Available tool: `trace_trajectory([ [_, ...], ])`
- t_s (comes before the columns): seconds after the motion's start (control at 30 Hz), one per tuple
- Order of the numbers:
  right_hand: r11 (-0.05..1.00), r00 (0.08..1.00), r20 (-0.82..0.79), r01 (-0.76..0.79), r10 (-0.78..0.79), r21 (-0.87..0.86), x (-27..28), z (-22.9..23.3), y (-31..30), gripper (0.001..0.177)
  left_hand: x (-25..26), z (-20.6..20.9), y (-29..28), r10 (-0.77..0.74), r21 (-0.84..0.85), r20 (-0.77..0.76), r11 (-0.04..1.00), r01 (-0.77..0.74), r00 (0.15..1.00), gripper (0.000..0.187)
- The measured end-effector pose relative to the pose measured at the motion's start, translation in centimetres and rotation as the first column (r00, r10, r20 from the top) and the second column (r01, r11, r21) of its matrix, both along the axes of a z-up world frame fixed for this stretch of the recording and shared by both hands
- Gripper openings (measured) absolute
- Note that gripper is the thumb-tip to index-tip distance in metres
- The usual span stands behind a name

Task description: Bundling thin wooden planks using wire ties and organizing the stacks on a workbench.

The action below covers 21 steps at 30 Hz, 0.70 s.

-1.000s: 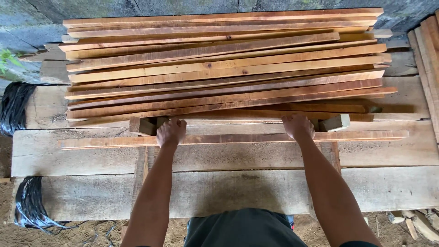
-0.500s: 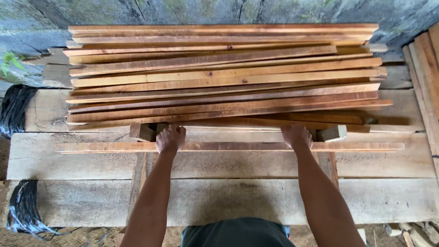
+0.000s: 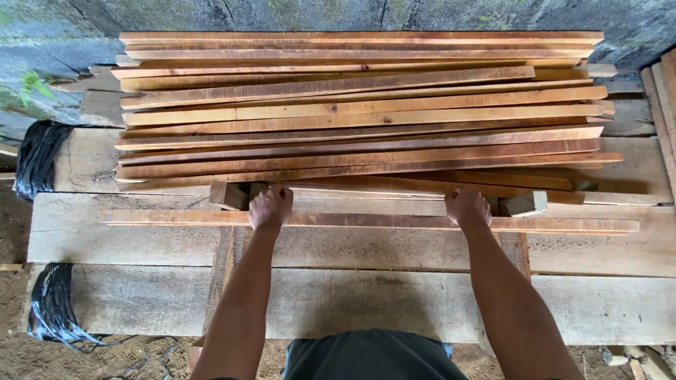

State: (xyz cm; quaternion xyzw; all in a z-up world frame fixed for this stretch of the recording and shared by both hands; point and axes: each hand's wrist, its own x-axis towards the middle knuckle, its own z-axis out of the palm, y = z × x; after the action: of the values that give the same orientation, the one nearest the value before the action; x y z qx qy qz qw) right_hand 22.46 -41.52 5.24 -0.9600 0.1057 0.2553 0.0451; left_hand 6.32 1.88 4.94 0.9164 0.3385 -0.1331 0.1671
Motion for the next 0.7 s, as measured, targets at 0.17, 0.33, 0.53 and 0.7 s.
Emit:
trace_trajectory([
  [0.17, 0.944, 0.944, 0.033, -0.327, 0.328, -0.044, 2.0, -4.4, -1.0, 0.039, -0.2, -4.4, 0.5, -0.589, 0.518, 0.437, 0.783, 0.346, 0.680, 0.026],
  [0.33, 0.869, 0.729, 0.523, -0.492, 0.442, -0.047, 0.2, -3.5, -0.6, 0.019, 1.8, -7.3, 1.1, -0.454, 0.386, 0.613, 0.886, 0.256, 0.647, 0.018],
  [0.53, 0.819, 0.361, 0.854, -0.560, 0.376, -0.125, 1.6, -6.8, -1.9, 0.020, 1.8, -5.5, 1.1, -0.294, 0.277, 0.624, 0.950, 0.147, 0.724, 0.038],
  [0.7, 0.753, 0.292, 0.862, -0.643, 0.414, -0.144, 1.0, -4.2, -0.9, 0.053, 1.7, -5.4, 0.9, -0.323, 0.317, 0.525, 0.933, 0.171, 0.788, 0.037],
])
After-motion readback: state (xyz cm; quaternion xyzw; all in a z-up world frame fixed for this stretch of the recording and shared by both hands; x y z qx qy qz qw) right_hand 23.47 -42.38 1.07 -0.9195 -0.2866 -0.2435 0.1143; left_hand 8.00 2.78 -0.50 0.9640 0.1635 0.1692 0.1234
